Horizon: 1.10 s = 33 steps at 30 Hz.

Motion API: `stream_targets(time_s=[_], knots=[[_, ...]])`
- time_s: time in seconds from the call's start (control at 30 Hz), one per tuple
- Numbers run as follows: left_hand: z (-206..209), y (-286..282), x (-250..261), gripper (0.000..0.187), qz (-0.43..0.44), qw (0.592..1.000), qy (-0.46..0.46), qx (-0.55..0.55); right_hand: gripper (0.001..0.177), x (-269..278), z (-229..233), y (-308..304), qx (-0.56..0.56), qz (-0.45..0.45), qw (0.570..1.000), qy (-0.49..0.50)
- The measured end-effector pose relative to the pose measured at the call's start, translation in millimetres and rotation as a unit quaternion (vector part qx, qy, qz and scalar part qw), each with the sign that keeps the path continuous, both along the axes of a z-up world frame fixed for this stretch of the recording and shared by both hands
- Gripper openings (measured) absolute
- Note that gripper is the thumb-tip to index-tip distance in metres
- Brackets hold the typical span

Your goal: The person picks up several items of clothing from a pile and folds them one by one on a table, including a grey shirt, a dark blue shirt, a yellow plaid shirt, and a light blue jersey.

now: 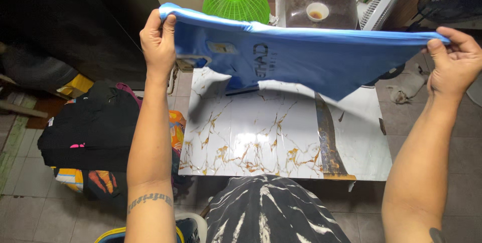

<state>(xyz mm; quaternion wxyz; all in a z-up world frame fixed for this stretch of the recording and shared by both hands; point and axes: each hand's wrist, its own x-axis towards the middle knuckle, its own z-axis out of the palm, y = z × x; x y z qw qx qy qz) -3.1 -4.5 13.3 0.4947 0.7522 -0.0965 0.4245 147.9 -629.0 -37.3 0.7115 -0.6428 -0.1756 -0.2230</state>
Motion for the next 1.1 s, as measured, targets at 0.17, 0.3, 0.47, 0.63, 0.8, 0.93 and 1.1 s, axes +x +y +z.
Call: stream_targets(time_s=[0.17, 0.3, 0.47, 0.63, 0.8, 0.93, 1.1], knots=[[-16, 4, 24, 0.024, 0.006, 0.999, 0.026, 0.041, 0.014, 28, -23, -6, -0.076, 0.014, 0.996, 0.051], [-47, 10, 72, 0.02, -0.08, 0.955, 0.22, -0.184, 0.013, 54, -38, 18, -0.106, 0.01, 0.984, 0.145], [-91, 28, 124, 0.02, -0.088, 0.907, 0.288, -0.294, 0.008, 78, -41, 52, -0.06, 0.018, 0.974, 0.216], [-86, 35, 123, 0.027, -0.068, 0.991, -0.005, -0.119, 0.01, 69, -23, 47, -0.037, 0.026, 0.998, 0.046], [-30, 8, -1, 0.019, 0.057, 0.998, 0.003, 0.032, 0.013, -12, -29, -1, -0.036, -0.022, 0.999, -0.033], [-57, -22, -91, 0.022, 0.071, 0.991, 0.004, 0.112, 0.024, -96, -69, -21, -0.119, -0.036, 0.992, -0.013], [-205, -47, -152, 0.018, 0.098, 0.963, 0.246, 0.045, 0.045, -169, -172, -10, -0.173, -0.044, 0.964, 0.199]])
